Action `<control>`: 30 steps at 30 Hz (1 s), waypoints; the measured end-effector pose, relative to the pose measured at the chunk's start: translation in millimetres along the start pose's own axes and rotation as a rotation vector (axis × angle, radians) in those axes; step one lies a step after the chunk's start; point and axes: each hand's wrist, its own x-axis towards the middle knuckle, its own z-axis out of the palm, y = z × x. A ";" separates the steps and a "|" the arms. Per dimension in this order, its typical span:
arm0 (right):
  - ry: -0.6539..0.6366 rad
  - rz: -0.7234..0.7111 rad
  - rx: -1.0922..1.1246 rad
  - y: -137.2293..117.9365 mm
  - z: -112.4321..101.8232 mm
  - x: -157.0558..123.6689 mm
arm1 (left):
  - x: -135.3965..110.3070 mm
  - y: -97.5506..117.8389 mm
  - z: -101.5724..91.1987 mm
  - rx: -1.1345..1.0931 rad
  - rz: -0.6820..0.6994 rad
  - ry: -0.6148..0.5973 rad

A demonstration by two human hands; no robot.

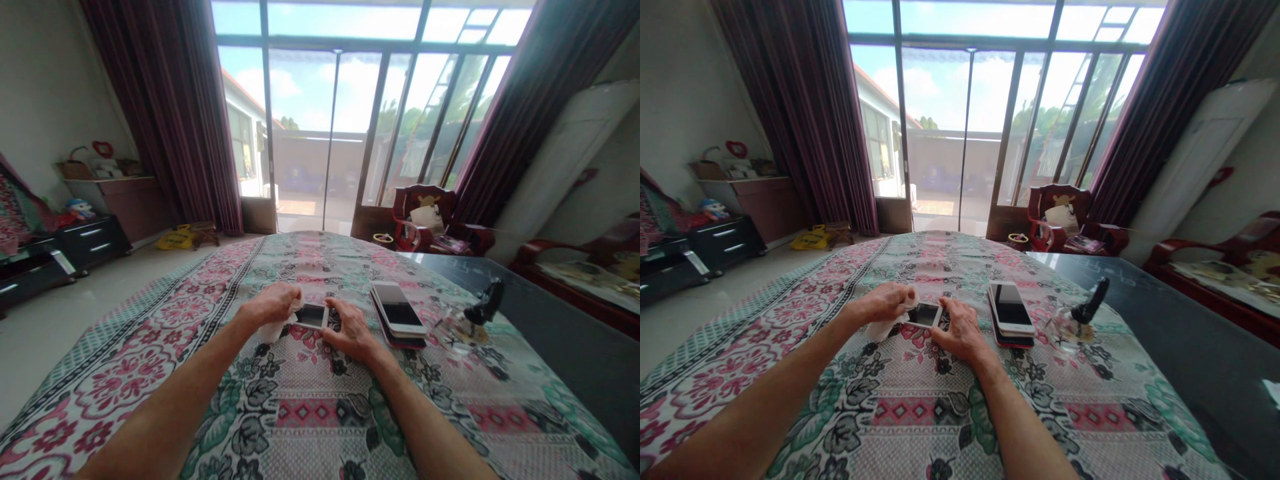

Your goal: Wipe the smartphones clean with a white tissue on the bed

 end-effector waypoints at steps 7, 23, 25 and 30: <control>-0.004 -0.002 -0.011 -1.7 -1.6 0.1 | -0.6 -1.6 2.2 0.068 0.142 -0.013; -0.042 0.015 -0.011 -6.4 -5.5 0.8 | 3.8 -1.0 5.0 0.124 -0.023 0.086; -0.048 0.017 -0.014 -7.2 -6.4 1.3 | 6.2 -0.6 8.4 0.140 0.021 0.162; -0.048 0.006 -0.010 -7.1 -7.0 1.6 | 11.8 -2.8 16.2 0.163 0.065 0.232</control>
